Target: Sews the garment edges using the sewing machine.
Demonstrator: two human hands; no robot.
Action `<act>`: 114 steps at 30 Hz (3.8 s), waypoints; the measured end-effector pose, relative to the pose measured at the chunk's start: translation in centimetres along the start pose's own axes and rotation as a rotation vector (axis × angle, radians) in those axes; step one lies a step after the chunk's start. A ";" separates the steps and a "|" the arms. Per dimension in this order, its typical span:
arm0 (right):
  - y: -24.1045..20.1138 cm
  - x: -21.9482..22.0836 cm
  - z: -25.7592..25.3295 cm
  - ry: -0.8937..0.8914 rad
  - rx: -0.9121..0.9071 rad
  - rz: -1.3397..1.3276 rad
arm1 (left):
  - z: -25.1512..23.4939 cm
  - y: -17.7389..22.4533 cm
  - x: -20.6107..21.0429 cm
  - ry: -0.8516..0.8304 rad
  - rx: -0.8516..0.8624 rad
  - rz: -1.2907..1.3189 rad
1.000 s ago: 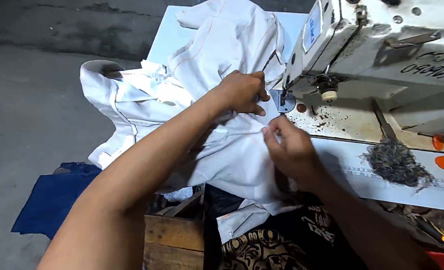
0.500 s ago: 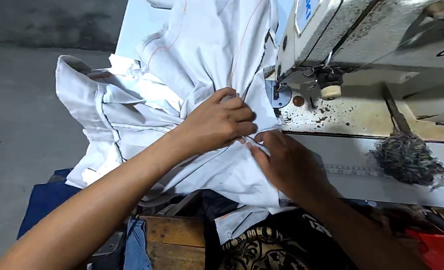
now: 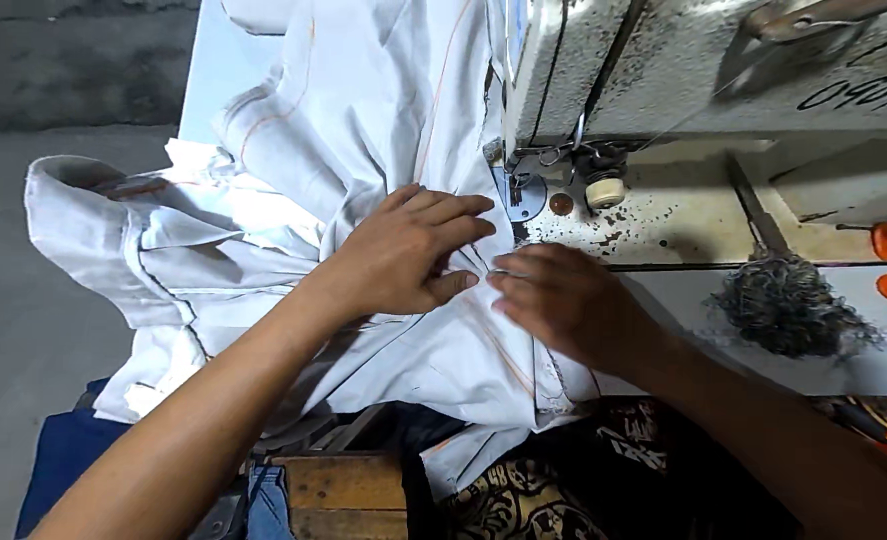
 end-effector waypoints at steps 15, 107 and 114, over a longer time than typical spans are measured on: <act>11.9 1.3 -3.9 -0.125 0.455 -0.368 | -0.2 -0.7 0.2 0.026 0.007 0.078; 5.5 0.9 -1.2 -0.210 0.027 0.171 | -9.3 -3.2 -1.9 0.093 -0.044 0.062; 6.0 1.3 -0.9 -0.190 0.047 0.158 | 2.8 0.1 -6.5 0.295 -0.328 -0.121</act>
Point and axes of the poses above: each hand's wrist, its own z-axis away from the middle knuckle, its own x-axis out of the palm, y = z × x, the point moved 9 cm from there along -z, towards the middle knuckle, and after that the axes turned 8 degrees about z, right-handed, at the moved point
